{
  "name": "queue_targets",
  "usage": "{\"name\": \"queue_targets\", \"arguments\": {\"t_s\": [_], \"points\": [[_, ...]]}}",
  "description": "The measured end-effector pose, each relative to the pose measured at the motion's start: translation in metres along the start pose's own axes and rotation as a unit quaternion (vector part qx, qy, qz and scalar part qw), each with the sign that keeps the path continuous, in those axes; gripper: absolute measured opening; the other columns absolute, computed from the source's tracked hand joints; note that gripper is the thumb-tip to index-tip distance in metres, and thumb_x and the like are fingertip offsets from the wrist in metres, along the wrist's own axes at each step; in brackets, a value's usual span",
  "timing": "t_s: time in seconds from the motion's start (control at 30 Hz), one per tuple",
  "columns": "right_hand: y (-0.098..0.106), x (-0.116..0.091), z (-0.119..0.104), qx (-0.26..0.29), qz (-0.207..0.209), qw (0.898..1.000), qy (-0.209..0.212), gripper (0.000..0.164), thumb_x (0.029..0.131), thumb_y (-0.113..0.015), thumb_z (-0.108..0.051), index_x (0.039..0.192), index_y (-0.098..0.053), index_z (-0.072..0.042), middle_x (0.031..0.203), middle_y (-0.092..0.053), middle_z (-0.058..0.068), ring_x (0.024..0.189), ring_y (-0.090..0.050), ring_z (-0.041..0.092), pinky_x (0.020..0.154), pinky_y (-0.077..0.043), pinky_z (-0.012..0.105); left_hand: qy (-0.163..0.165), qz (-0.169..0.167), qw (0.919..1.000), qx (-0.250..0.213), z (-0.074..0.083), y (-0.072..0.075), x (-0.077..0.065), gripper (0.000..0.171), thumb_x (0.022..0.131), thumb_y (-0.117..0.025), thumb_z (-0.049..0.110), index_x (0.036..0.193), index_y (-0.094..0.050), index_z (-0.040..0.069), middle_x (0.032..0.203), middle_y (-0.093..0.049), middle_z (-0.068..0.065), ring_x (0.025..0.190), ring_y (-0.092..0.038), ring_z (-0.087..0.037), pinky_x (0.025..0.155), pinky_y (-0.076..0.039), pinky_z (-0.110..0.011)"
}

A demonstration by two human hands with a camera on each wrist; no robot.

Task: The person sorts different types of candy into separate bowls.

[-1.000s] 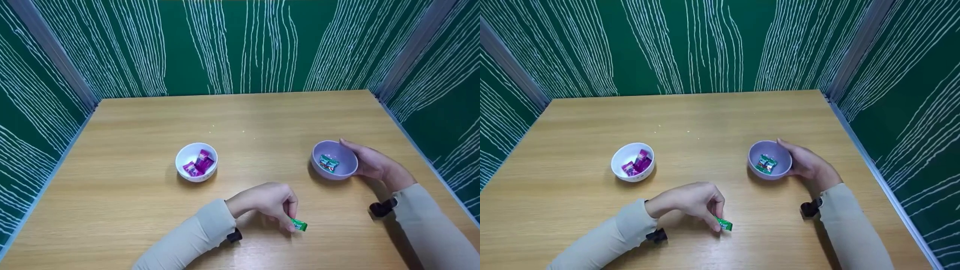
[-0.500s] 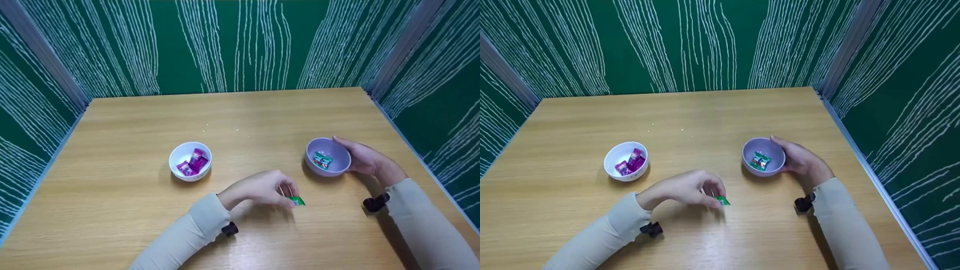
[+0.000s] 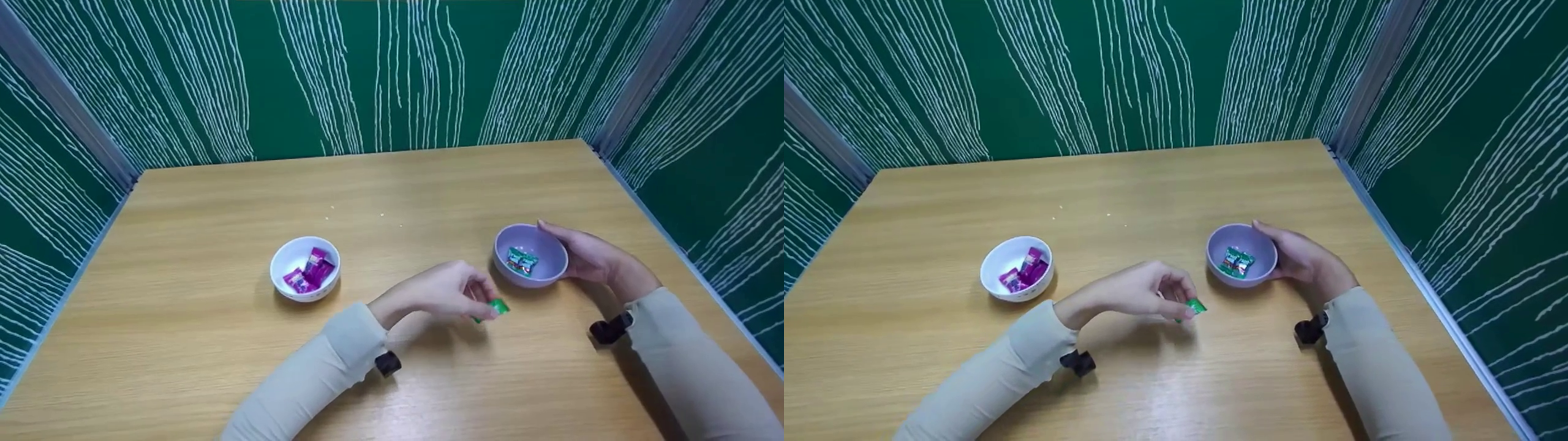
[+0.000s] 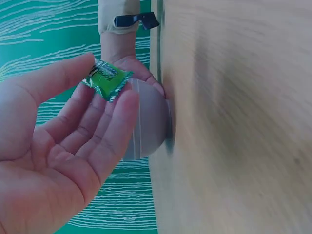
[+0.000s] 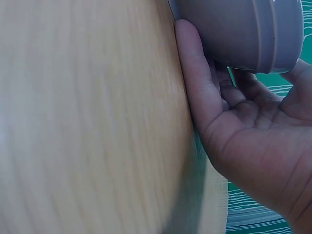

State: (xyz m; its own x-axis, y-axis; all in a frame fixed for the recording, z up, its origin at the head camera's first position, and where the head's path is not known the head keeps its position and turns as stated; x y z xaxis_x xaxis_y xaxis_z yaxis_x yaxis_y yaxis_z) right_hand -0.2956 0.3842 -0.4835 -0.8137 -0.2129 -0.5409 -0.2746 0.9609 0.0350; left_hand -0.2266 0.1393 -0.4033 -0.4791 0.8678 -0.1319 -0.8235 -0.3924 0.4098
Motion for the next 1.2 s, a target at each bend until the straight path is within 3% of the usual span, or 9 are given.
{"name": "queue_targets", "arguments": {"t_s": [0.1, 0.17, 0.33, 0.53, 0.87, 1.2], "points": [[0.0, 0.0, 0.0, 0.006, -0.002, 1.0, -0.001, 0.071, 0.101, -0.044, -0.064, 0.153, -0.037, -0.017, 0.141, -0.051, 0.005, 0.122, -0.055, 0.024, 0.098, -0.052, 0.043, -0.007, -0.012, 0.9994, -0.032, 0.006, 0.0, 0.008, 0.018, 0.093, -0.076, 0.011, 0.11, -0.072, 0.004, 0.085, -0.071, 0.0, 0.087, -0.071, -0.035, 0.077, -0.06, -0.046], [0.001, -0.001, 0.0, 0.008, 0.001, 1.0, -0.002, 0.071, 0.101, -0.044, -0.064, 0.153, -0.037, -0.018, 0.139, -0.053, 0.004, 0.12, -0.057, 0.024, 0.097, -0.052, 0.043, -0.009, -0.018, 0.9991, -0.037, 0.011, -0.001, 0.014, 0.02, 0.094, -0.075, 0.012, 0.112, -0.072, 0.005, 0.086, -0.071, -0.001, 0.089, -0.07, -0.037, 0.078, -0.06, -0.046], [-0.001, -0.002, 0.0, 0.002, -0.002, 1.0, 0.001, 0.073, 0.101, -0.044, -0.064, 0.155, -0.033, -0.016, 0.141, -0.05, 0.008, 0.117, -0.058, 0.025, 0.097, -0.053, 0.043, 0.012, -0.018, 0.9983, -0.053, 0.019, 0.003, 0.028, 0.018, 0.093, -0.076, 0.013, 0.109, -0.071, 0.008, 0.09, -0.071, -0.002, 0.086, -0.071, -0.027, 0.075, -0.061, -0.038], [-0.002, 0.0, -0.003, -0.006, -0.007, 1.0, 0.004, 0.079, 0.1, -0.044, -0.065, 0.158, -0.027, -0.014, 0.146, -0.043, 0.011, 0.117, -0.06, 0.024, 0.098, -0.053, 0.042, 0.018, 0.001, 0.9952, -0.096, 0.026, 0.017, 0.047, 0.02, 0.093, -0.076, 0.013, 0.111, -0.071, 0.007, 0.095, -0.072, -0.004, 0.082, -0.071, -0.019, 0.079, -0.061, -0.041], [-0.003, 0.003, -0.004, -0.024, -0.016, 1.0, 0.008, 0.082, 0.102, -0.04, -0.064, 0.161, -0.019, -0.012, 0.148, -0.04, 0.015, 0.116, -0.06, 0.022, 0.097, -0.054, 0.041, 0.085, 0.096, 0.9864, -0.102, 0.018, 0.033, 0.067, 0.017, 0.094, -0.075, 0.019, 0.109, -0.078, 0.013, 0.099, -0.071, 0.005, 0.083, -0.07, -0.015, 0.075, -0.059, -0.026], [-0.002, 0.0, -0.003, -0.037, -0.01, 0.999, 0.013, 0.081, 0.102, -0.04, -0.064, 0.163, -0.017, -0.017, 0.156, -0.029, 0.016, 0.124, -0.052, 0.027, 0.099, -0.052, 0.042, 0.144, 0.177, 0.9652, -0.128, 0.005, 0.038, 0.08, 0.015, 0.095, -0.073, 0.018, 0.109, -0.078, 0.015, 0.095, -0.068, 0.002, 0.078, -0.07, -0.015, 0.069, -0.059, -0.025]]}}
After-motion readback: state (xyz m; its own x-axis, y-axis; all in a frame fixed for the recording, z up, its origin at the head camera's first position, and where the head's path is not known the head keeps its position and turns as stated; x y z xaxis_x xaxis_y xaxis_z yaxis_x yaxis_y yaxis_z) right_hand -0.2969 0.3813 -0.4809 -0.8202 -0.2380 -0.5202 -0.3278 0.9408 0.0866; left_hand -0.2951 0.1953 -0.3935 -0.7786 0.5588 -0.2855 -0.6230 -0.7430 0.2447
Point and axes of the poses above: each hand's wrist, its own x-axis towards the middle knuckle, its own y-axis out of the back of the hand, z = x × y, the point moved 8 cm from there along x, towards the middle knuckle
